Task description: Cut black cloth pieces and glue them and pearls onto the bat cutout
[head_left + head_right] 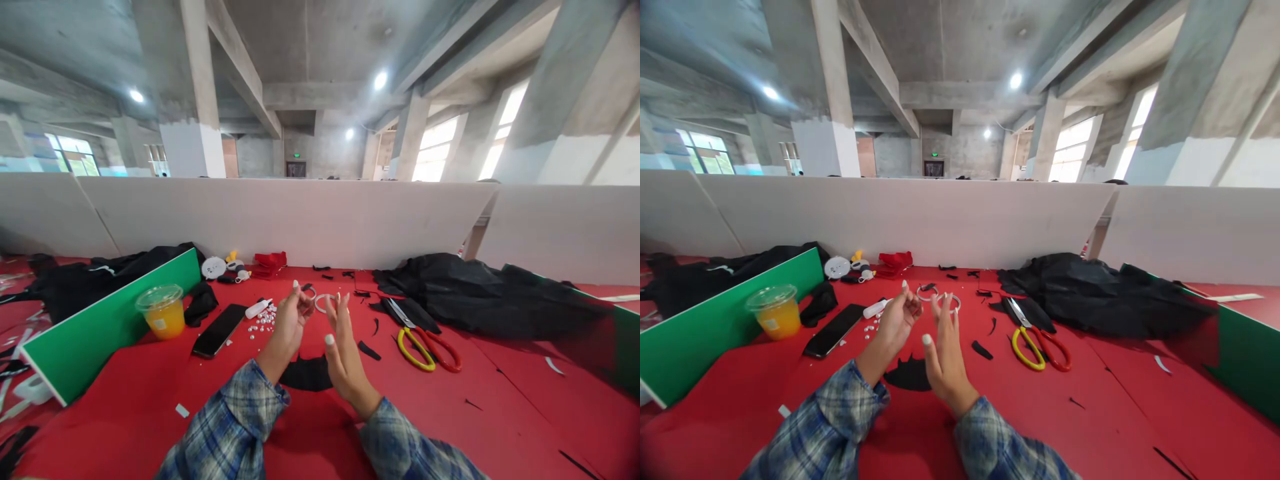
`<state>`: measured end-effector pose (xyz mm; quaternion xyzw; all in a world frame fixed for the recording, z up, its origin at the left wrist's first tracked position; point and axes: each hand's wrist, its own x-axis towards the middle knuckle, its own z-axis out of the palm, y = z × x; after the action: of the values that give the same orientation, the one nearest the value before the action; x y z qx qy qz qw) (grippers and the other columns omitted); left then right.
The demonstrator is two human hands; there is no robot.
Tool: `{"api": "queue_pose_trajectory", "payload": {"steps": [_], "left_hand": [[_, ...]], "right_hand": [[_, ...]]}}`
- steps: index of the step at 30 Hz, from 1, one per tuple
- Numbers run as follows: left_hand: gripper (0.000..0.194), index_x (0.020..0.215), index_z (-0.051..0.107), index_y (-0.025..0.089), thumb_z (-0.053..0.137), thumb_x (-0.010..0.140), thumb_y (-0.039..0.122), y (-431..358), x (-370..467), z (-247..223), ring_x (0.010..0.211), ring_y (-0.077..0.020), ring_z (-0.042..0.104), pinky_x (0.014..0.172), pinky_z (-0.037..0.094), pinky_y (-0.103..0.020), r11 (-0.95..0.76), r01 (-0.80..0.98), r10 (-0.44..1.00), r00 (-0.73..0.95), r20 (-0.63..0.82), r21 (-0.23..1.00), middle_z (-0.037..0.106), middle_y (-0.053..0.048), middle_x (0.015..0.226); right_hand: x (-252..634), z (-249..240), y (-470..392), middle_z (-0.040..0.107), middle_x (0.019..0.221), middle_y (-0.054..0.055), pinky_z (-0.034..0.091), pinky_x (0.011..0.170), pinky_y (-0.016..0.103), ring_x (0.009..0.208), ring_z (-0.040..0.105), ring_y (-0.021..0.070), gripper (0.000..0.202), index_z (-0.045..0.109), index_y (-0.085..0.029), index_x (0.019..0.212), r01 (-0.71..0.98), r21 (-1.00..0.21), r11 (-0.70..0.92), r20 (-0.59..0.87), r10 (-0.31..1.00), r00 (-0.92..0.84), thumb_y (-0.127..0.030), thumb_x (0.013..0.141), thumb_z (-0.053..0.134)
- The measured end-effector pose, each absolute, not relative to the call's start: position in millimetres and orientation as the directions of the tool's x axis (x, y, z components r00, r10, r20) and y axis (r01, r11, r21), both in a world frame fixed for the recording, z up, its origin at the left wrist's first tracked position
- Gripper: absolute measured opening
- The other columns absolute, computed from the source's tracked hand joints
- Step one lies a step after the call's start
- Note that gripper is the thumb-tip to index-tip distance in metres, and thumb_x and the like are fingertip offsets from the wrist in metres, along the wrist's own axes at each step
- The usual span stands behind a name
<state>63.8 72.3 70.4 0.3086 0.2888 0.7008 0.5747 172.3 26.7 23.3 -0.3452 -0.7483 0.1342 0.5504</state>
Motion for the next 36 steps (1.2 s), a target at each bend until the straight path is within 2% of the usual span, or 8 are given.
{"api": "queue_pose_trajectory", "payload": {"steps": [3, 8, 14, 19, 27, 30, 33, 36], "left_hand": [[0.054, 0.041, 0.045, 0.018, 0.070, 0.074, 0.053, 86, 64, 48, 0.038, -0.0079, 0.044, 0.046, 0.039, -0.022, -0.197, -0.532, 0.974, -0.204, 0.102, 0.824, 0.045, 0.004, 0.038], [0.059, 0.038, 0.048, 0.018, 0.065, 0.072, 0.064, 85, 72, 22, 0.039, -0.0133, 0.052, 0.050, 0.044, -0.027, -0.172, -0.418, 0.974, -0.207, 0.091, 0.892, 0.049, 0.001, 0.037], [0.036, 0.072, 0.073, 0.015, 0.078, 0.062, 0.048, 66, 81, 17, 0.070, -0.0213, 0.068, 0.073, 0.053, -0.035, -0.211, -0.344, 0.973, -0.167, 0.161, 0.915, 0.074, -0.008, 0.072], [0.028, 0.057, 0.067, 0.015, 0.084, 0.052, 0.036, 61, 83, 16, 0.053, -0.0160, 0.061, 0.058, 0.051, -0.028, -0.225, -0.281, 0.968, -0.177, 0.180, 0.933, 0.066, -0.002, 0.055], [0.027, 0.052, 0.063, 0.018, 0.074, 0.068, 0.038, 54, 79, 17, 0.051, -0.0164, 0.058, 0.054, 0.045, -0.025, -0.271, -0.161, 0.957, -0.153, 0.247, 0.949, 0.061, 0.000, 0.049], [0.034, 0.051, 0.061, 0.019, 0.068, 0.074, 0.043, 57, 77, 13, 0.053, -0.0177, 0.058, 0.056, 0.044, -0.027, -0.273, -0.119, 0.952, -0.179, 0.249, 0.955, 0.060, -0.001, 0.049], [0.040, 0.054, 0.057, 0.020, 0.061, 0.080, 0.050, 60, 74, 11, 0.057, -0.0180, 0.057, 0.059, 0.044, -0.028, -0.248, -0.134, 0.930, -0.308, 0.198, 0.959, 0.059, -0.002, 0.054], [0.025, 0.078, 0.065, 0.021, 0.067, 0.078, 0.046, 58, 72, 13, 0.084, -0.0210, 0.061, 0.076, 0.046, -0.029, -0.226, -0.189, 0.918, -0.370, 0.144, 0.956, 0.067, -0.004, 0.085]], "right_hand": [[177, 19, 31, 0.017, 0.160, 0.001, 0.011, 0.118, 0.054, 0.147, 0.011, 0.0209, 0.065, -0.011, -0.035, 0.151, 0.049, -0.852, 0.521, 0.518, 0.854, -0.054, -0.057, 0.098, 0.021], [179, 8, 44, 0.015, 0.160, -0.004, 0.010, 0.119, 0.048, 0.147, 0.014, 0.0185, 0.070, 0.005, -0.039, 0.151, -0.222, -0.893, 0.391, 0.408, 0.912, -0.035, -0.065, 0.092, 0.031], [171, -5, 52, 0.011, 0.161, 0.003, 0.013, 0.118, 0.048, 0.146, 0.014, 0.0186, 0.076, 0.000, -0.030, 0.153, -0.200, -0.932, 0.303, 0.314, 0.949, -0.023, -0.066, 0.092, 0.028], [174, -3, 51, 0.014, 0.160, 0.006, 0.014, 0.117, 0.050, 0.146, 0.012, 0.0202, 0.078, 0.002, -0.027, 0.154, -0.100, -0.934, 0.343, 0.346, 0.938, -0.013, -0.067, 0.091, 0.027], [172, -12, 49, 0.009, 0.161, 0.004, 0.014, 0.118, 0.047, 0.147, 0.009, 0.0173, 0.079, -0.001, -0.027, 0.153, -0.058, -0.955, 0.292, 0.295, 0.953, -0.070, -0.068, 0.091, 0.024], [172, -6, 47, 0.021, 0.159, 0.004, 0.021, 0.116, 0.048, 0.145, 0.021, 0.0195, 0.077, 0.017, -0.030, 0.152, -0.292, -0.936, 0.196, 0.233, 0.968, -0.095, -0.069, 0.088, 0.032], [179, 8, 44, 0.048, 0.145, 0.010, 0.030, 0.112, 0.051, 0.134, 0.044, 0.0246, 0.066, 0.044, -0.028, 0.139, -0.544, -0.839, -0.026, 0.123, 0.964, -0.234, -0.067, 0.088, 0.030], [190, 20, 42, 0.065, 0.125, 0.012, 0.035, 0.108, 0.049, 0.120, 0.058, 0.0251, 0.052, 0.059, -0.025, 0.123, -0.664, -0.723, -0.190, 0.037, 0.950, -0.311, -0.059, 0.090, 0.035]]}}
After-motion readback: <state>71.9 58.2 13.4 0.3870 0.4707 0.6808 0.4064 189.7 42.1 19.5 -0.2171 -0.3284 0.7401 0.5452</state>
